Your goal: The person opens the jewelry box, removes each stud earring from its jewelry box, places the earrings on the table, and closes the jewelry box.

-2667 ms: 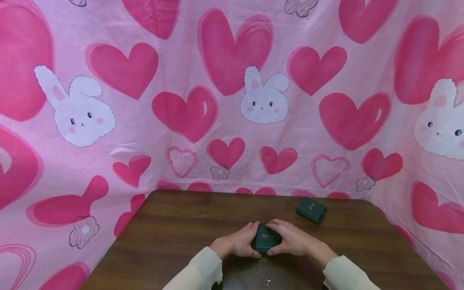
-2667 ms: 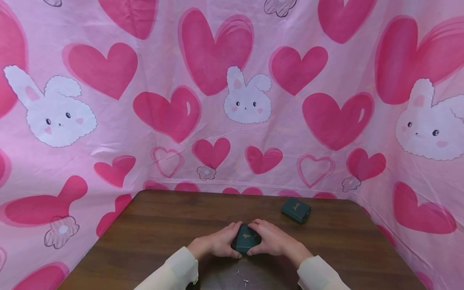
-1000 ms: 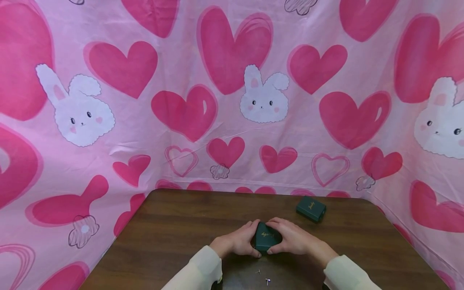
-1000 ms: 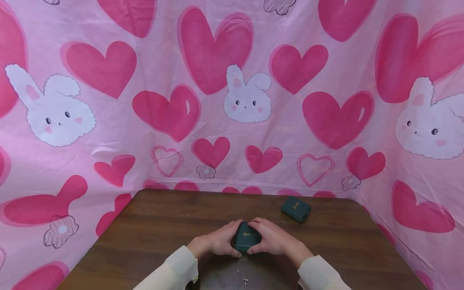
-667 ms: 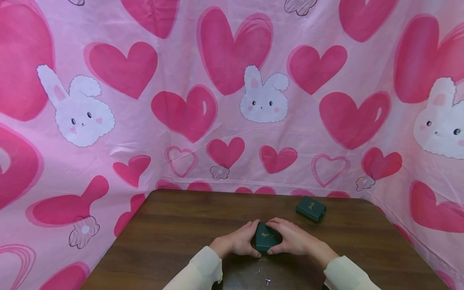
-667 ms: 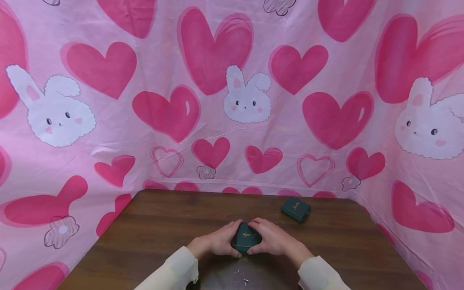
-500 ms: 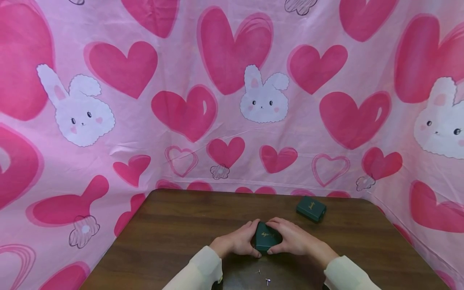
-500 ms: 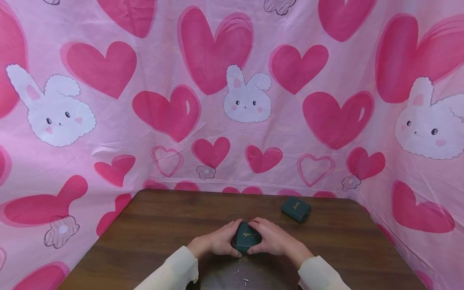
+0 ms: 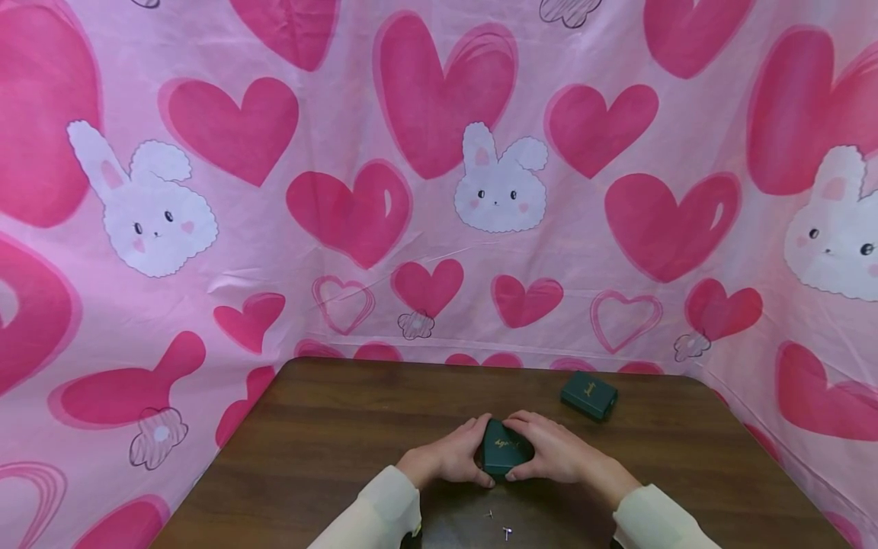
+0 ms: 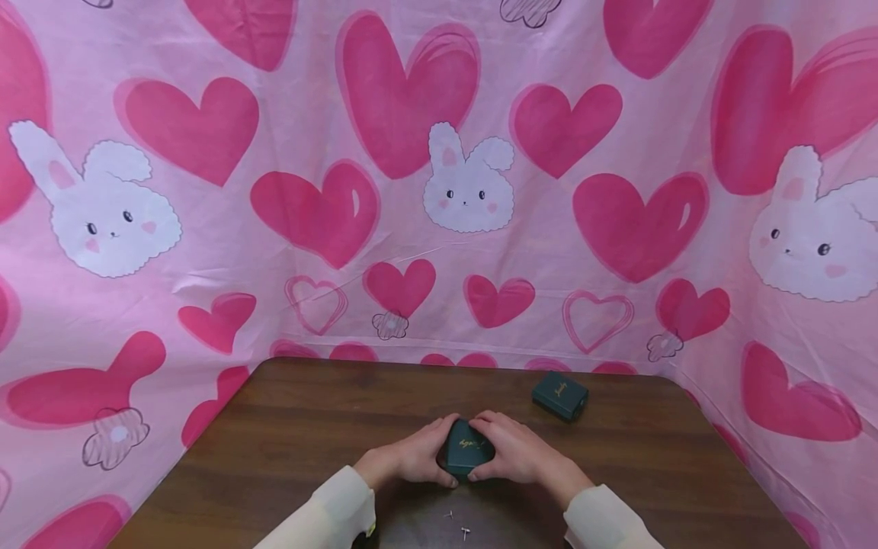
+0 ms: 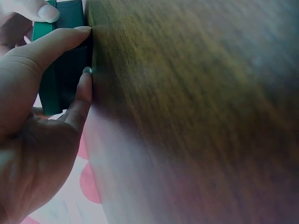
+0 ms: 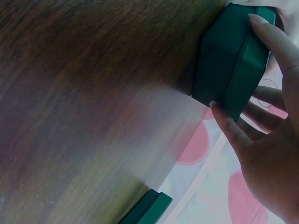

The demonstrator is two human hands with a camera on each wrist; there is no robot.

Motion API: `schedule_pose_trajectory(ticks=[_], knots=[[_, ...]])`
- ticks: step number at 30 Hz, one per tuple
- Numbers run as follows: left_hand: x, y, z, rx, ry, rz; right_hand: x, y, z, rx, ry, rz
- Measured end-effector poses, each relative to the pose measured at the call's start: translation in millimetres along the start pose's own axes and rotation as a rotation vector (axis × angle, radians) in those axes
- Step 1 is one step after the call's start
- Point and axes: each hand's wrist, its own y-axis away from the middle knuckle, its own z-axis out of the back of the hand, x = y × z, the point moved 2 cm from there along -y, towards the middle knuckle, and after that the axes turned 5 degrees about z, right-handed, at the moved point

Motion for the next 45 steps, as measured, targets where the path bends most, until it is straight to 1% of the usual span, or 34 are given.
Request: schedule_pose_trajectory(ticks=[7,26,40,45], knots=[[-2.8,2.1,0.9,-0.005,0.011,-0.002,0.3,0.6,1.1,-0.005,0.002,-0.004],[-2.7,2.9,1.2,-0.001,0.008,0.003,-0.5,-1.0,1.9,0.002,-0.014,-0.008],[-2.6,3.1,4.0,0.002,0.052,-0.028,0.1,-0.9,2.6,0.005,-0.013,-0.016],[-2.0,2.3,3.7,-0.006,0.052,-0.034,0.6,-0.6,3.1,0.005,-0.016,-0.019]])
